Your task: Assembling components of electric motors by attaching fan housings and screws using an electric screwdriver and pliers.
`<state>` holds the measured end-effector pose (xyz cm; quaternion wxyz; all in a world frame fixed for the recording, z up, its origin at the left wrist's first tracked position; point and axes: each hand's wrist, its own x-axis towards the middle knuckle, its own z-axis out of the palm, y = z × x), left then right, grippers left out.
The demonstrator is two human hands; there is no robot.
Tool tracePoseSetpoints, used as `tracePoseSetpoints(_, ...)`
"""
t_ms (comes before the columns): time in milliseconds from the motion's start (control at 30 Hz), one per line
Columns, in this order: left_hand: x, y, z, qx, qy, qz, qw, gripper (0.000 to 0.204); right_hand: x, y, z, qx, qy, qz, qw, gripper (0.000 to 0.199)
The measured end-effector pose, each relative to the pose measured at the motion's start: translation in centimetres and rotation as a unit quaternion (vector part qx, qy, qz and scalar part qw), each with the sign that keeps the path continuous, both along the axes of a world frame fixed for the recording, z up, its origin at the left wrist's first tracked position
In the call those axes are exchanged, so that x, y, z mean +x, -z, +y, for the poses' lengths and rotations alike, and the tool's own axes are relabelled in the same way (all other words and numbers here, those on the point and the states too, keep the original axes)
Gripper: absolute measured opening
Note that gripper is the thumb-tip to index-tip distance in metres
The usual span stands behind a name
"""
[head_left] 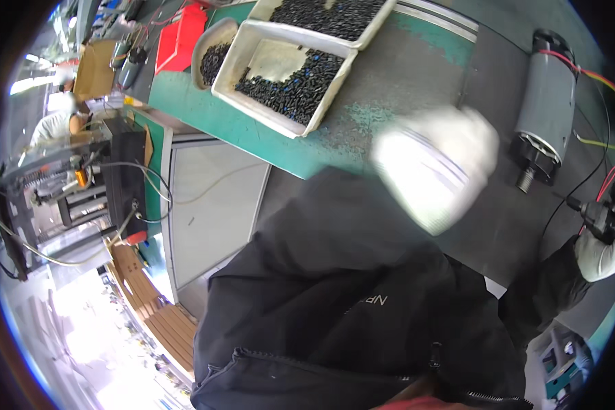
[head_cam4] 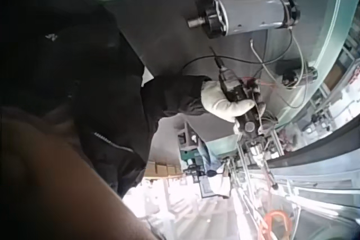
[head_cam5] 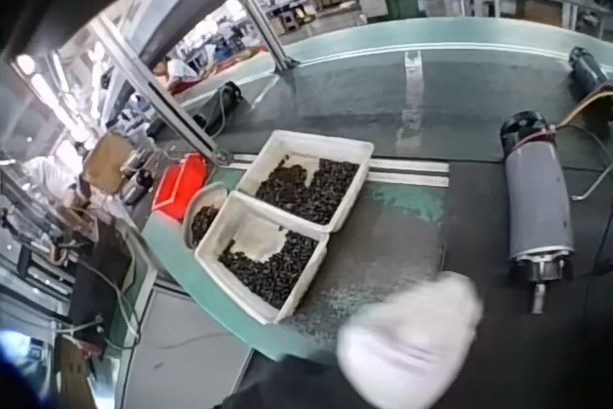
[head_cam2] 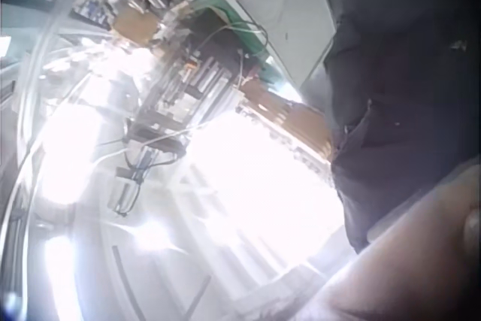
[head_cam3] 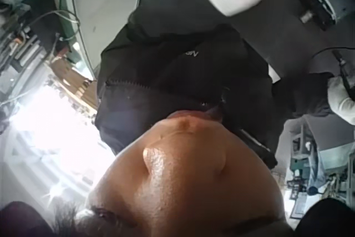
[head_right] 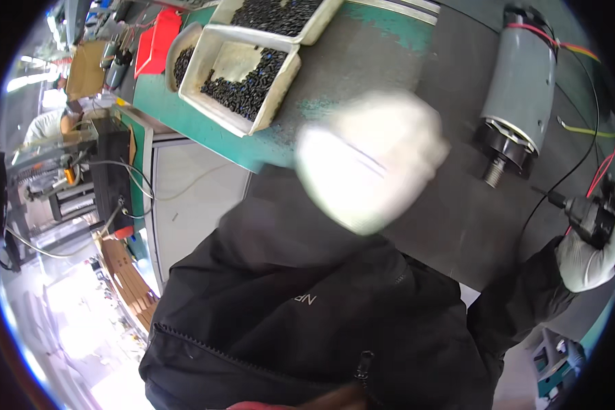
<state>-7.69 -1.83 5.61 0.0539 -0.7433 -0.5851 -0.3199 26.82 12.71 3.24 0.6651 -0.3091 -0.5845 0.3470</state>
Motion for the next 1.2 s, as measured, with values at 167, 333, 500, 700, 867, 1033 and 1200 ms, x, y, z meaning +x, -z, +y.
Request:
tracePoseSetpoints(167,-16.2,0.9,0.8,-0.23,-0.422,0.181,0.858,0.034,3.7,1.1,-0.5,-0.218,-0.059,0.155,0.962,0.033)
tracePoseSetpoints(333,-17.9,2.5,2.4,-0.282,-0.413,0.161,0.851,0.035,1.5,1.3,-2.3,-0.125,0.024,0.115,0.985,0.025)
tracePoseSetpoints(500,-11.3,-2.4,-1.7,-0.181,-0.245,-0.272,0.913,0.024,-2.2,-1.6,-3.2,-0.199,-0.126,0.265,0.935,0.03)
tracePoseSetpoints(700,2.4,2.1,-1.4,-0.302,0.266,-0.796,0.452,0.034,-5.8,-5.8,-7.1,-0.096,-0.309,0.346,0.881,0.025)
tracePoseSetpoints(867,5.9,4.1,-0.6,-0.294,0.24,-0.865,0.327,0.042,-6.0,-7.5,-9.0,-0.099,-0.334,0.349,0.87,0.019)
tracePoseSetpoints(1033,6.5,4.0,-0.9,-0.322,0.269,-0.855,0.304,0.034,-6.5,-7.2,-9.2,-0.109,-0.327,0.347,0.872,0.013)
tracePoseSetpoints(1200,6.2,3.3,-1.6,-0.37,0.197,-0.811,0.407,0.041,-7.1,-7.2,-8.2,-0.14,-0.323,0.349,0.869,0.008)
